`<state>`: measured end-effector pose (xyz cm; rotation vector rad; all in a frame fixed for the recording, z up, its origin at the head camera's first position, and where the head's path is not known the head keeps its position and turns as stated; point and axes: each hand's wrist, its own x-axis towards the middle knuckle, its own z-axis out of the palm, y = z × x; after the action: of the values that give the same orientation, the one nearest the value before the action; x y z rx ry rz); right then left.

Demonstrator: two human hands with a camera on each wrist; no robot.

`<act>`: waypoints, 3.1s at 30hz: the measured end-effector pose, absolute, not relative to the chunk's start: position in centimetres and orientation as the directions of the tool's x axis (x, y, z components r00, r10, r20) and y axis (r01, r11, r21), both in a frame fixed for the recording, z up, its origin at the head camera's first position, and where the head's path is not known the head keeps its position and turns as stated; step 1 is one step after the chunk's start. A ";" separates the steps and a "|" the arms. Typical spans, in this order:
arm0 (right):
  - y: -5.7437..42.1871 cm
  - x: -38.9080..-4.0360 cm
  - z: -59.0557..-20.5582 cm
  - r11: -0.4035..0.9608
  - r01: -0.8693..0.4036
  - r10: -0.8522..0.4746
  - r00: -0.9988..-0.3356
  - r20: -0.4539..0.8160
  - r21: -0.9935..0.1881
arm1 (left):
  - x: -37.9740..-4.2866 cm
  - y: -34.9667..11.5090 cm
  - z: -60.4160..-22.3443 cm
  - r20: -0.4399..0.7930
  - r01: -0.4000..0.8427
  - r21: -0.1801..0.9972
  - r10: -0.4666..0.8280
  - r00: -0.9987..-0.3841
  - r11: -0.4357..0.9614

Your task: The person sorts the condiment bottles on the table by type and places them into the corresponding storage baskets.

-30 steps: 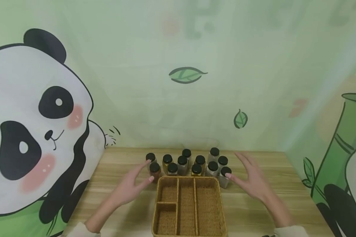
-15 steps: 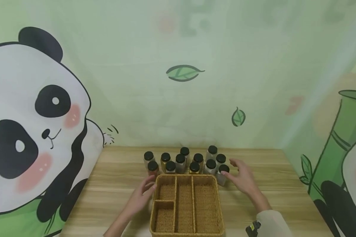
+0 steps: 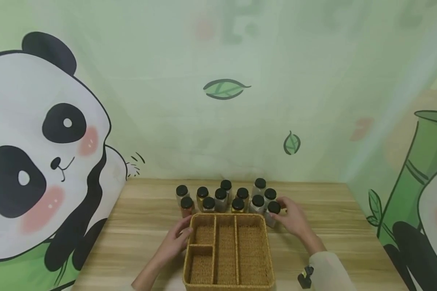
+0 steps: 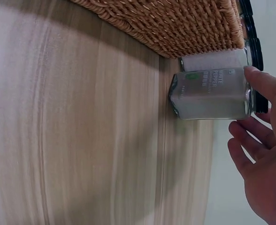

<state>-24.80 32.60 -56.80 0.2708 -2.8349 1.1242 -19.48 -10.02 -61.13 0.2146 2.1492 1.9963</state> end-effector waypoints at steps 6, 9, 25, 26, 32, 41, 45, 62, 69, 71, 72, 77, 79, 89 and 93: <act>32.6 -24.4 -57.4 0.703 -0.201 -0.145 -0.980 0.140 -0.682 | -19.7 -10.3 -61.6 -0.057 -0.035 0.996 0.275 -0.960 0.084; 32.5 -24.3 -57.6 0.688 -0.205 -0.146 -0.979 0.144 -0.696 | -19.7 -10.4 -61.7 -0.056 -0.038 0.997 0.274 -0.960 0.073; 32.4 -24.3 -57.4 0.663 -0.176 -0.110 -0.984 0.138 -0.728 | -19.9 -10.2 -61.9 -0.063 -0.047 0.996 0.252 -0.966 0.070; 32.6 -24.2 -57.2 0.663 -0.175 -0.111 -0.985 0.135 -0.728 | -19.9 -10.2 -61.9 -0.064 -0.048 0.996 0.252 -0.966 0.071; 34.1 -24.1 -54.8 0.634 -0.190 -0.133 -0.982 0.136 -0.749 | -19.9 -10.4 -61.7 -0.060 -0.040 0.995 0.244 -0.968 0.087; 33.9 -22.9 -49.1 0.552 -0.192 -0.247 -0.967 0.060 -0.812 | -20.0 -10.3 -61.8 -0.086 -0.062 0.993 0.259 -0.962 0.100; 32.2 -22.8 -48.6 0.522 -0.192 -0.310 -0.950 0.025 -0.831 | -20.0 -10.5 -61.7 -0.086 -0.059 0.992 0.259 -0.962 0.107; 27.0 -23.1 -52.9 0.474 -0.279 -0.410 -0.909 0.070 -0.835 | -19.6 -10.6 -61.4 -0.048 -0.010 0.991 0.292 -0.955 0.132; 26.0 -22.8 -54.7 0.652 -0.410 -0.410 -0.898 0.158 -0.638 | -19.6 -10.5 -61.2 -0.044 -0.009 0.994 0.308 -0.950 0.113; 25.6 -22.5 -55.1 0.692 -0.440 -0.408 -0.892 0.192 -0.572 | -19.5 -10.5 -61.2 -0.042 -0.006 0.993 0.307 -0.951 0.115; 25.4 -22.4 -55.3 0.709 -0.456 -0.409 -0.887 0.213 -0.538 | -19.5 -10.5 -61.3 -0.041 -0.005 0.993 0.306 -0.951 0.119; 24.6 -21.9 -55.9 0.737 -0.480 -0.413 -0.877 0.245 -0.477 | -19.5 -10.7 -61.5 -0.040 -0.003 0.992 0.305 -0.951 0.123; 24.5 -21.8 -56.1 0.746 -0.474 -0.407 -0.880 0.243 -0.468 | -19.6 -10.7 -61.6 -0.040 -0.003 0.993 0.308 -0.951 0.119; 24.8 -21.6 -55.4 0.776 -0.459 -0.388 -0.888 0.246 -0.433 | -19.8 -10.6 -61.5 -0.037 -0.001 0.994 0.320 -0.947 0.112; 25.4 -21.8 -54.5 0.751 -0.435 -0.383 -0.900 0.210 -0.497 | -19.8 -10.6 -61.5 -0.031 0.002 0.995 0.326 -0.945 0.101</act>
<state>-21.78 25.38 -54.46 0.6676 -2.8497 0.8443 -19.77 -10.62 -61.54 0.3268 2.1356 1.9293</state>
